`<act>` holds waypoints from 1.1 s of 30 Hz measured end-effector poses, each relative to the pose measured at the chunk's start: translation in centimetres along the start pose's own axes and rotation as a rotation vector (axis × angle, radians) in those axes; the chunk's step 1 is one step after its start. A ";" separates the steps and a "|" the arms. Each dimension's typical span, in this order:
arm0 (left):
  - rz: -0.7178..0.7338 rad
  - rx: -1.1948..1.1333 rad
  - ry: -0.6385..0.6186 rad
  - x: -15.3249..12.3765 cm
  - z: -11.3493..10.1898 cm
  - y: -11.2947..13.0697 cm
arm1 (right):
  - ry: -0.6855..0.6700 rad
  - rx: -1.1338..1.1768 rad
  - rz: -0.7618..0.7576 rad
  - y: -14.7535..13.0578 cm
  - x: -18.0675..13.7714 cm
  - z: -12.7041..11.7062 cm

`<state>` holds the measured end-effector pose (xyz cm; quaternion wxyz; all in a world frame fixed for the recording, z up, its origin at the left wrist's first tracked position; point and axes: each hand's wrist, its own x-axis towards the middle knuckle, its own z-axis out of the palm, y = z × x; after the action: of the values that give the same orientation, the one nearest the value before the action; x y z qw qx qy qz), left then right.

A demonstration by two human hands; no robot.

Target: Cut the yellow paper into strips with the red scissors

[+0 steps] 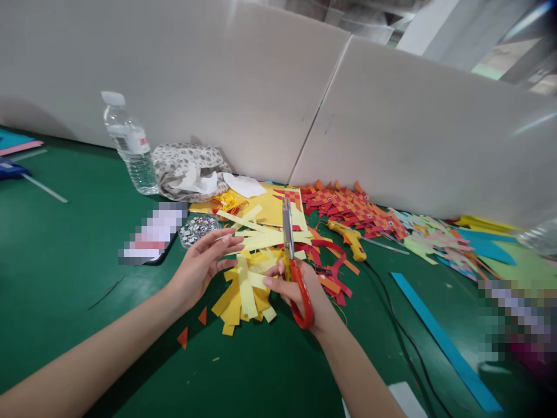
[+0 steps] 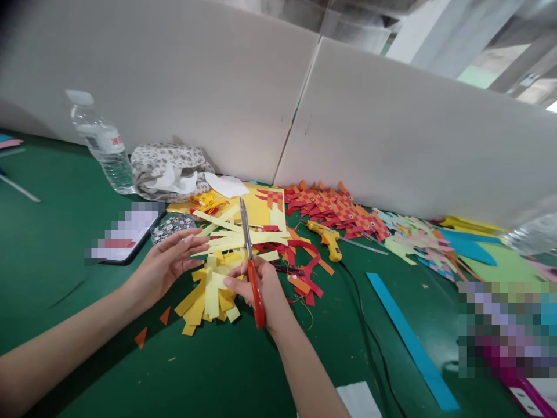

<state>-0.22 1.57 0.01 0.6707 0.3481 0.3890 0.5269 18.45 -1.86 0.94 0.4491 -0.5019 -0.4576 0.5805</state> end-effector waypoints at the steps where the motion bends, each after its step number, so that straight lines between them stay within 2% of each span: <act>1: -0.012 0.015 -0.035 -0.1 0.1 0.0 | 0.000 -0.002 0.009 0.0 -0.1 0.0; 4: -0.002 0.126 -0.147 -0.4 0.4 -0.1 | 0.005 -0.013 0.000 -0.2 -0.2 0.1; 9: 0.179 0.415 -0.247 -0.8 0.5 -0.7 | 0.019 0.102 -0.131 -0.1 -0.2 0.1; 13: 0.189 0.596 -0.465 -1.4 0.5 -1.0 | -0.151 0.264 -0.151 0.0 -0.3 0.0; 16: 0.212 0.679 -0.516 -1.7 0.4 -1.3 | -0.271 0.237 -0.170 -0.1 -0.5 -0.1; 19: 0.224 0.711 -0.505 -1.6 0.4 -1.5 | -0.288 0.220 -0.185 -0.4 -0.7 -0.1; 21: 0.209 0.652 -0.445 -1.4 0.4 -1.6 | -0.229 0.237 -0.158 -0.7 -0.7 -0.2; 24: 0.099 0.438 -0.354 -1.0 0.4 -1.4 | -0.066 0.274 -0.110 -0.8 -0.4 -0.6; 28: -0.062 0.197 -0.382 -0.9 0.1 -0.8 | 0.119 0.282 -0.062 -0.4 0.1 -1.1; 31: -0.121 0.094 -0.418 -0.9 -0.2 -0.6 | 0.139 0.219 -0.056 -0.1 0.2 -1.1; 33: -0.117 0.077 -0.382 -1.0 -0.2 -0.6 | 0.112 0.176 -0.063 -0.1 0.1 -0.8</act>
<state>-0.28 0.52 -0.45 0.7481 0.4438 0.2942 0.3960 19.25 -1.71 0.95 0.5344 -0.4775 -0.3946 0.5751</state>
